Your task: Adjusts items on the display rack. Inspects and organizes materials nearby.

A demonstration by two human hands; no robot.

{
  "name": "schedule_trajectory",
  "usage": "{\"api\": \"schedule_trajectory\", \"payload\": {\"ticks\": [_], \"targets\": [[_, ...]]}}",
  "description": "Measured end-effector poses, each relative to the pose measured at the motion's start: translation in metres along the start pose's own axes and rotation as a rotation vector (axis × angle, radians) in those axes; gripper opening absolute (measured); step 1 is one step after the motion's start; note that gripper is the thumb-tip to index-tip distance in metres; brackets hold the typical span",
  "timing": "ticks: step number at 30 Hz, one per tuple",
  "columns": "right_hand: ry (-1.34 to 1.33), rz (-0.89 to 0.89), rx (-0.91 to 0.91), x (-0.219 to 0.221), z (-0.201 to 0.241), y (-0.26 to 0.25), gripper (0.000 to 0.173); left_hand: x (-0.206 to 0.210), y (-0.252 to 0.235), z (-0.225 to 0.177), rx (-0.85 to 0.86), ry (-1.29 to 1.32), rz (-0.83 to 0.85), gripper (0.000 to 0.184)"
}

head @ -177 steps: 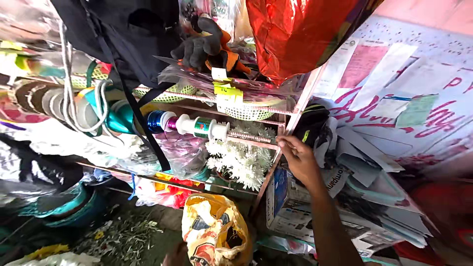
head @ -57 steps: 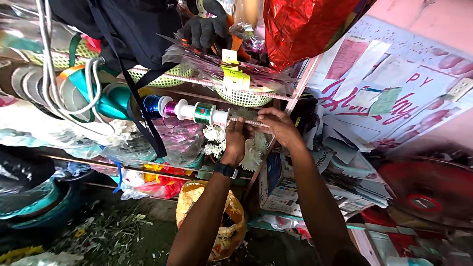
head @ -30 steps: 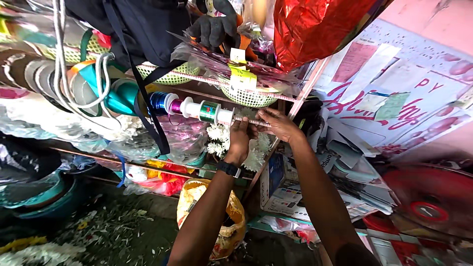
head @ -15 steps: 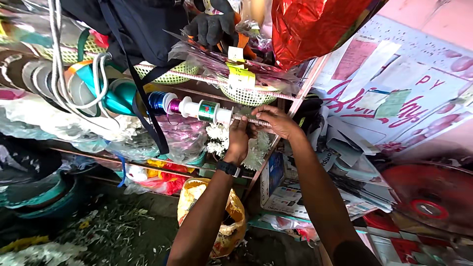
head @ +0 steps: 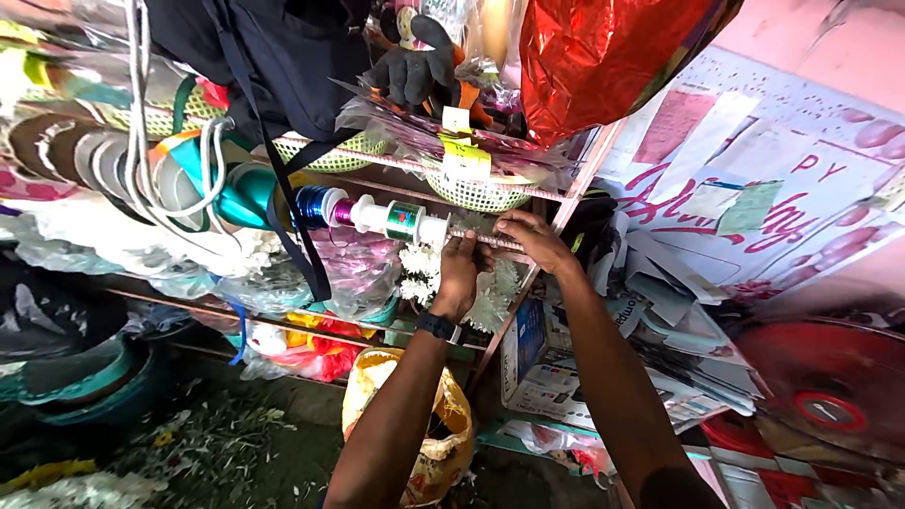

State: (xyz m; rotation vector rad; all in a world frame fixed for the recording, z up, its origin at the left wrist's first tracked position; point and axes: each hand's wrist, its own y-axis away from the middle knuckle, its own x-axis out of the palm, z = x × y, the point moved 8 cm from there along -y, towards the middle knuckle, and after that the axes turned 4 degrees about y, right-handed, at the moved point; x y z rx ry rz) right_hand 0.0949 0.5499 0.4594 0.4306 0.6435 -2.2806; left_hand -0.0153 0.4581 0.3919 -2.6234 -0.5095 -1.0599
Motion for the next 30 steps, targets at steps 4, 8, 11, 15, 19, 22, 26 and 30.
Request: {"api": "schedule_trajectory", "payload": {"ticks": [4,8,11,15,19,22,26,30], "targets": [[-0.107,0.004,0.033,0.001,-0.004,0.011,0.02,0.0,0.001,0.0,0.009,-0.006,0.008,0.028],[-0.273,0.08,0.014,0.004,-0.003,0.01,0.036,0.001,0.001,0.001,0.016,-0.015,0.013,0.029],[-0.286,0.077,0.041,0.005,-0.006,0.006,0.024,0.001,0.002,0.0,0.016,-0.028,0.021,0.029],[-0.28,0.094,0.028,0.006,-0.013,0.003,0.021,0.001,0.003,0.0,0.018,-0.033,0.03,0.031],[-0.333,0.121,-0.033,0.011,-0.01,0.004,0.035,0.0,0.003,0.0,0.02,-0.029,0.029,0.03],[-0.381,0.087,-0.014,0.009,-0.013,0.003,0.022,0.0,0.001,0.001,0.019,-0.023,0.034,0.03],[-0.321,0.066,-0.047,0.009,-0.011,0.001,0.018,0.0,0.002,0.0,0.023,-0.029,0.035,0.03],[-0.308,0.104,-0.068,0.009,-0.008,0.002,0.016,0.002,0.003,0.001,0.014,-0.023,0.032,0.029]]}}
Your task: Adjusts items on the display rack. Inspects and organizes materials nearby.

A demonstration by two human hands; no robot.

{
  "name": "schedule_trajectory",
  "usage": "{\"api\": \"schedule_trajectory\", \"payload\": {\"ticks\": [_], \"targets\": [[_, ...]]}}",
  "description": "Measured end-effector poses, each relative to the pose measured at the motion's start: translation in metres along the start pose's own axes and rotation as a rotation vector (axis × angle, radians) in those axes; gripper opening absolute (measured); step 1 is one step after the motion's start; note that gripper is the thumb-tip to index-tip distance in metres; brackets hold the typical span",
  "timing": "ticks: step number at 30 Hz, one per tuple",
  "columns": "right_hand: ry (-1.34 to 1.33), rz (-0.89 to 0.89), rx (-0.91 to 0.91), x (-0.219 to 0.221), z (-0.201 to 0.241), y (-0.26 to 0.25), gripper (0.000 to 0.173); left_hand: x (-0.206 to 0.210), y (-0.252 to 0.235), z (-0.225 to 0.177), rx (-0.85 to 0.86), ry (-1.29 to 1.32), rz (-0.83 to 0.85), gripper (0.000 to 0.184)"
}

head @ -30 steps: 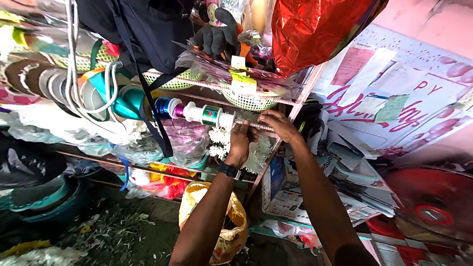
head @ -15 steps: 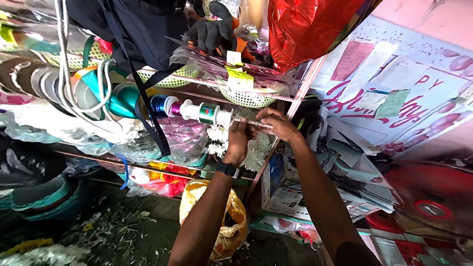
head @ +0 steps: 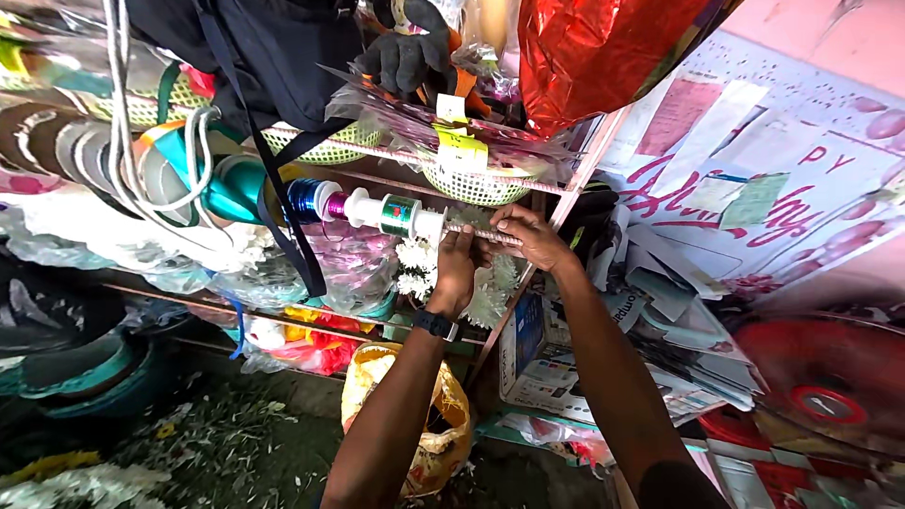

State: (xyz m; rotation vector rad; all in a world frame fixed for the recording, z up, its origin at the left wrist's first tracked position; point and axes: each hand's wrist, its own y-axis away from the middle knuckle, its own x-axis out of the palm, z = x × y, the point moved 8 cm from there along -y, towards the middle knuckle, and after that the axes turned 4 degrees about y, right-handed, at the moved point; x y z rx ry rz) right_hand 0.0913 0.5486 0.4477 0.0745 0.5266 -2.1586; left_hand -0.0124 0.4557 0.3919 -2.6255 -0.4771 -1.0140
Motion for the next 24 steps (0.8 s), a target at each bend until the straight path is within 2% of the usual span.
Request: {"api": "schedule_trajectory", "payload": {"ticks": [4,8,11,17,21,24], "targets": [[-0.007,0.019,-0.001,0.0,-0.002,0.0,0.013,0.0,0.0,-0.001,0.002,0.018,-0.006,0.03],[0.131,-0.062,-0.051,-0.002,0.002,0.003,0.015,-0.002,-0.001,-0.001,0.009,-0.004,-0.002,0.03],[0.19,-0.136,0.018,0.0,0.007,0.012,0.017,-0.002,-0.001,-0.001,0.02,-0.015,0.005,0.032],[-0.035,-0.114,0.03,-0.001,0.004,0.013,0.009,-0.002,0.0,-0.002,0.018,0.005,0.005,0.03],[-0.162,-0.25,0.168,0.003,0.004,0.016,0.007,-0.003,-0.002,-0.002,0.02,0.006,0.011,0.03],[0.031,-0.356,0.2,0.003,0.015,0.031,0.011,-0.003,-0.003,-0.001,0.022,0.009,0.014,0.03]]}}
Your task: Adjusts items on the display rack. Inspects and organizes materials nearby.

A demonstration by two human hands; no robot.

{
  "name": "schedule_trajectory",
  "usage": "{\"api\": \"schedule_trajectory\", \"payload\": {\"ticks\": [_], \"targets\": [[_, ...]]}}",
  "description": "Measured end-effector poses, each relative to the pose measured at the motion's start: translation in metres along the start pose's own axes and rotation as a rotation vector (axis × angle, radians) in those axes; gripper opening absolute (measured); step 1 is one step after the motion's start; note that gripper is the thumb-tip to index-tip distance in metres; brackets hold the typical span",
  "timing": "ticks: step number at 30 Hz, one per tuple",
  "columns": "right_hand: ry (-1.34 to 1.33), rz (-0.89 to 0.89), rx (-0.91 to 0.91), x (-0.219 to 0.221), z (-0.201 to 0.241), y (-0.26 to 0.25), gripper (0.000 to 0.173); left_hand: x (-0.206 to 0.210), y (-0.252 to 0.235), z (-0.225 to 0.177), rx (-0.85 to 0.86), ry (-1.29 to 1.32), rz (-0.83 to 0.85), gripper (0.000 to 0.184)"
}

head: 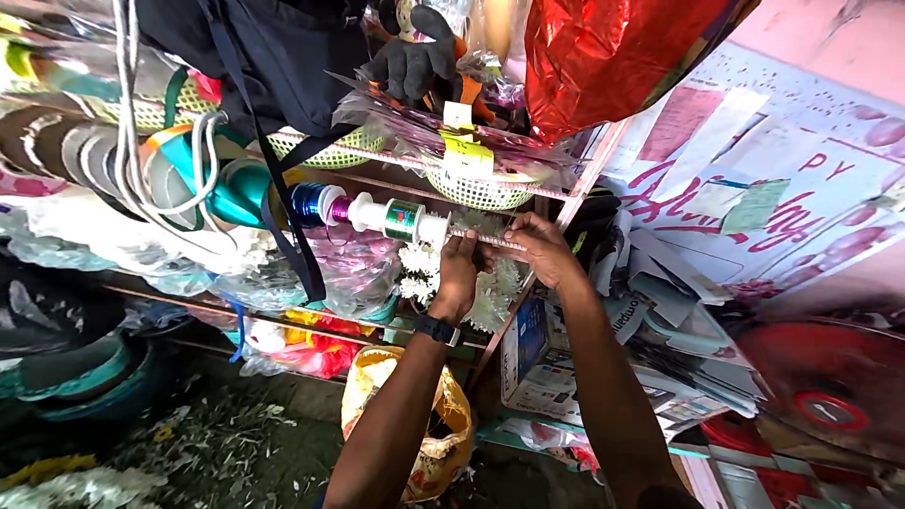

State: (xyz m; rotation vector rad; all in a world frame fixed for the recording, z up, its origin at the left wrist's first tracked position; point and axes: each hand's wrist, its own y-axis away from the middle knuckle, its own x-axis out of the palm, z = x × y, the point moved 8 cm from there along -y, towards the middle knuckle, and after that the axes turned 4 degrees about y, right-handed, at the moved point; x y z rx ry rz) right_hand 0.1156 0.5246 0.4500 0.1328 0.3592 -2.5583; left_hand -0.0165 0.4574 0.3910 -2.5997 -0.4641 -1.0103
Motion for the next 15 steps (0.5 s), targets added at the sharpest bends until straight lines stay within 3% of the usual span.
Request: {"api": "schedule_trajectory", "payload": {"ticks": [4,10,12,15], "targets": [[0.408,-0.196,-0.154,0.0,0.022,0.027,0.014,0.0,0.002,0.0,-0.003,-0.001,-0.006,0.031],[0.587,-0.37,-0.289,0.012,0.036,0.037,0.012,0.001,0.004,-0.004,0.012,-0.029,0.019,0.033],[0.577,-0.384,-0.239,0.012,0.034,0.038,0.013,0.001,0.005,-0.004,0.012,-0.034,0.02,0.033],[0.341,-0.347,-0.091,0.005,0.017,0.035,0.021,0.001,0.007,-0.003,0.006,-0.059,0.007,0.033]]}}
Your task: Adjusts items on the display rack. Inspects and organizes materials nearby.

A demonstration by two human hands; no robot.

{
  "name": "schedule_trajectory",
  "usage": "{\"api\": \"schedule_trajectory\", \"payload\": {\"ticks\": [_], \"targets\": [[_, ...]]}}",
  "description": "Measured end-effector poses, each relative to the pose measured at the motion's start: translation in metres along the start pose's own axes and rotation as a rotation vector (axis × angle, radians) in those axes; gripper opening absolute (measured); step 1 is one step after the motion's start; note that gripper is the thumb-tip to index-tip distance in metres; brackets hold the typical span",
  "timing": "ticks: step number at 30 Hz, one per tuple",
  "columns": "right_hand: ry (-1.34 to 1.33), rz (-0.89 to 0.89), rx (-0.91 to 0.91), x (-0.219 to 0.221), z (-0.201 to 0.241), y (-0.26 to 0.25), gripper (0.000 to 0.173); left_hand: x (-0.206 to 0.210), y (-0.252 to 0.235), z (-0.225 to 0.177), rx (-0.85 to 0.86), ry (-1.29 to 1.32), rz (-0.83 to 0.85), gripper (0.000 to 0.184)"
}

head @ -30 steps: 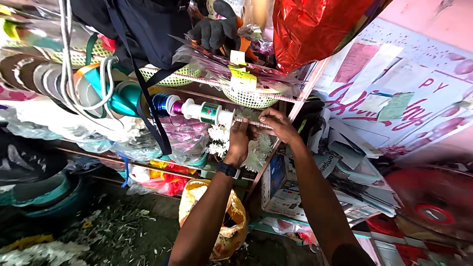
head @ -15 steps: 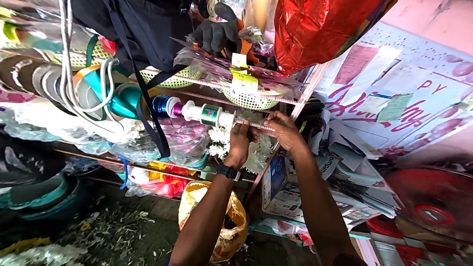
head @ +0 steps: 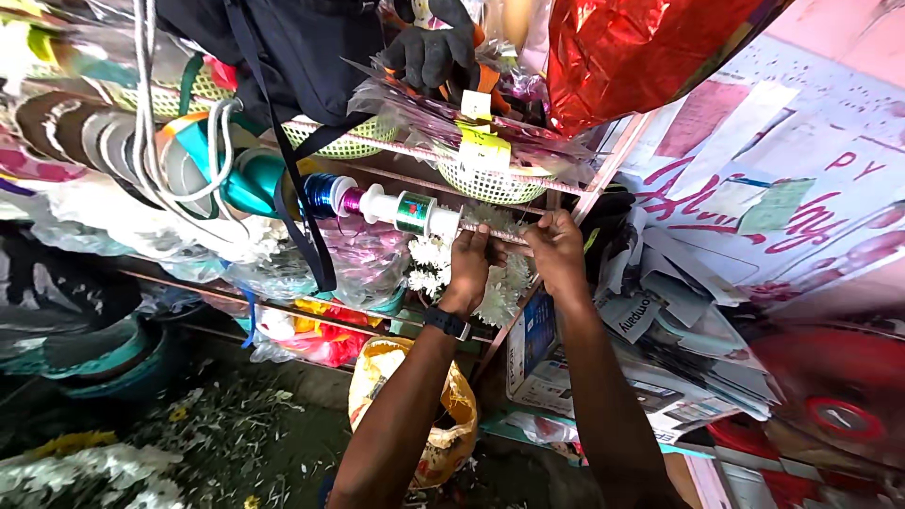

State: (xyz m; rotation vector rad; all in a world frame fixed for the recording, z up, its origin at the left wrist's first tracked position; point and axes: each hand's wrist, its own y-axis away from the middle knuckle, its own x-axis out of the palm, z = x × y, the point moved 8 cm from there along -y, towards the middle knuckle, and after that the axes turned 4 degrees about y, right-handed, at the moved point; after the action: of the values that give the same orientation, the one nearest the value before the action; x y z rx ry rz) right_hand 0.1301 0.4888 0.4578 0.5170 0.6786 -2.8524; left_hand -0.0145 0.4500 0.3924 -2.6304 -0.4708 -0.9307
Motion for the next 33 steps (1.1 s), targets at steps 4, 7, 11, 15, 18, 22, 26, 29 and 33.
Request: {"api": "schedule_trajectory", "payload": {"ticks": [4,7,11,15,18,22,26,29,33], "targets": [[-0.097,-0.071,-0.054,0.001,0.0,0.001,0.024,0.002,-0.002,0.002,0.035,-0.002,-0.036,0.034],[-0.048,-0.131,-0.193,-0.001,0.003,0.01,0.019,0.003,-0.003,0.002,0.038,-0.013,-0.032,0.036],[0.136,-0.191,-0.478,0.001,0.006,0.024,0.016,0.004,-0.002,0.0,0.051,-0.022,-0.022,0.036],[0.284,-0.193,-0.569,0.01,0.003,0.043,0.016,0.004,-0.001,0.0,0.058,-0.008,-0.02,0.031],[0.279,-0.17,-0.557,0.005,-0.001,0.044,0.009,0.003,0.0,0.001,0.042,-0.002,-0.005,0.031],[0.131,-0.155,-0.436,-0.019,0.005,0.026,0.03,0.002,-0.004,0.004,0.033,0.032,0.008,0.032],[0.156,0.168,-0.153,-0.013,0.01,-0.004,0.039,0.001,-0.004,0.005,0.034,0.042,0.004,0.033],[0.206,0.305,-0.061,-0.006,0.007,-0.017,0.025,0.001,-0.005,0.005,0.035,0.048,-0.003,0.033],[0.336,0.336,-0.083,-0.002,0.011,-0.028,0.019,0.002,-0.007,0.003,0.047,0.042,-0.017,0.032]]}}
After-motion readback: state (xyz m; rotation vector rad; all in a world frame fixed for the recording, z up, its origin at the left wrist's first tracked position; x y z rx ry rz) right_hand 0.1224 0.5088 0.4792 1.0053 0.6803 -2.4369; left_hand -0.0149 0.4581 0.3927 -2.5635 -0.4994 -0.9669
